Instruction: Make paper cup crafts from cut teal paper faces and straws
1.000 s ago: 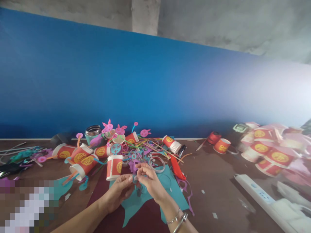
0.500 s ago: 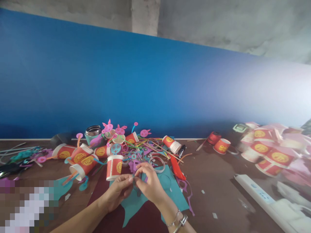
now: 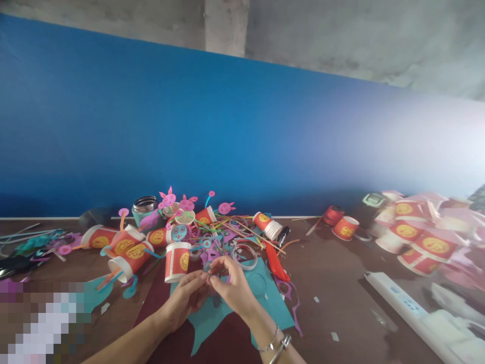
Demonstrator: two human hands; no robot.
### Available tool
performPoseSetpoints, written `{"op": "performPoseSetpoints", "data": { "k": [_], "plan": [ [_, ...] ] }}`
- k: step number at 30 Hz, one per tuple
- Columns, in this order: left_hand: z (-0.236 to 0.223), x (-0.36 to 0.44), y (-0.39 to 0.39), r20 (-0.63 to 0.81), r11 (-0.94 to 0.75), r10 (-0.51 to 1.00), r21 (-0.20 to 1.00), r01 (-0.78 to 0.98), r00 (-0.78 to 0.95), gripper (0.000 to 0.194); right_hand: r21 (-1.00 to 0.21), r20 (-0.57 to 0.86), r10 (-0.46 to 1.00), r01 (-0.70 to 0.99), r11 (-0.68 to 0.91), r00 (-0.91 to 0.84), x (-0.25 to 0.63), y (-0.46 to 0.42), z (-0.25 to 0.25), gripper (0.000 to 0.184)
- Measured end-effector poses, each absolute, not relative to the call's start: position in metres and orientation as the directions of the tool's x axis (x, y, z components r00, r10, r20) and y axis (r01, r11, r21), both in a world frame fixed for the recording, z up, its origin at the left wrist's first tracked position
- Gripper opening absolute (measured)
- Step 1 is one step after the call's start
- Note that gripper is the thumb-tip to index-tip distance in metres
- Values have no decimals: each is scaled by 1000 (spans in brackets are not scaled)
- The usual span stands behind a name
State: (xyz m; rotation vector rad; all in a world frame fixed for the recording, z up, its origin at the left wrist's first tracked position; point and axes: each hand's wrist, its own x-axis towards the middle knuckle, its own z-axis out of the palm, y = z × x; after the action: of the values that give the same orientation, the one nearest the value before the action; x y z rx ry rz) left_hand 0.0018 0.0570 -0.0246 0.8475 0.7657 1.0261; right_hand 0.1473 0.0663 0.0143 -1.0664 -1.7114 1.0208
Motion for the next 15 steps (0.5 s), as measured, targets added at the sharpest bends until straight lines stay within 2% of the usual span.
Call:
{"op": "performPoseSetpoints", "data": {
  "k": [3,9,13,15],
  "plan": [
    [-28,6,55,-75,162,959,935,-315,272,36,-935,216,944,227,273,-248,150,69,14,9],
    [-32,10,53,35,-17,991,990,-138,128,40,-865,266,906,334,375,-329,149,67,7,6],
    [-31,9,55,47,-33,995,988,-153,89,40,-853,317,923,359,378,-220,148,66,5,23],
    [-31,8,56,22,-5,995,987,-163,101,41,-854,305,931,375,361,-202,148,66,6,15]
  ]
}}
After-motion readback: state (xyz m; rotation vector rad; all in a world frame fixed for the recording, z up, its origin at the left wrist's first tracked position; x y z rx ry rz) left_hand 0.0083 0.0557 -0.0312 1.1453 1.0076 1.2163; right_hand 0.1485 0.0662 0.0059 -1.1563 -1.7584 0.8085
